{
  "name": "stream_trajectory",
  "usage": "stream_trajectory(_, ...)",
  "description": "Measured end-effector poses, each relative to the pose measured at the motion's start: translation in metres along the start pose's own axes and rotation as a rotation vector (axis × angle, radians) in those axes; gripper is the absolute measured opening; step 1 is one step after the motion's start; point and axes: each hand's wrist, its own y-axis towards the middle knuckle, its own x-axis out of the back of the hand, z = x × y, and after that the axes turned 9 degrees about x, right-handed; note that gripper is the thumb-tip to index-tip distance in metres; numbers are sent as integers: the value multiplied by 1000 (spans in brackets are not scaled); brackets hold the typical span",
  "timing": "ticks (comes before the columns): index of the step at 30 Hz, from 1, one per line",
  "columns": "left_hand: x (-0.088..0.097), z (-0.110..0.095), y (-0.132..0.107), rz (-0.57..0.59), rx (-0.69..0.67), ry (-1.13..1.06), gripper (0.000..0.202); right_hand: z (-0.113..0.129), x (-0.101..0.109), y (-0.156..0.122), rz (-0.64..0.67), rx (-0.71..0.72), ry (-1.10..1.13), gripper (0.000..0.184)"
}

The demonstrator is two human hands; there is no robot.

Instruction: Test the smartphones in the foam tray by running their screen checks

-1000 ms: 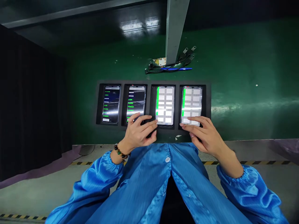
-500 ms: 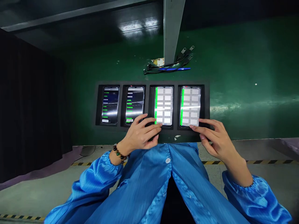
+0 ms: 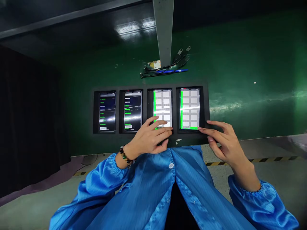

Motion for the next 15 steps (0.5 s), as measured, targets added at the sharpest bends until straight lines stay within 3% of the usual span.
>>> stream_trajectory(8, 12, 12, 8, 101, 104, -51, 45, -10, 2, 13, 28, -30, -7, 53)
stream_trajectory(15, 18, 21, 24, 112, 159, -53, 42, -31, 4, 31, 67, -55, -25, 47)
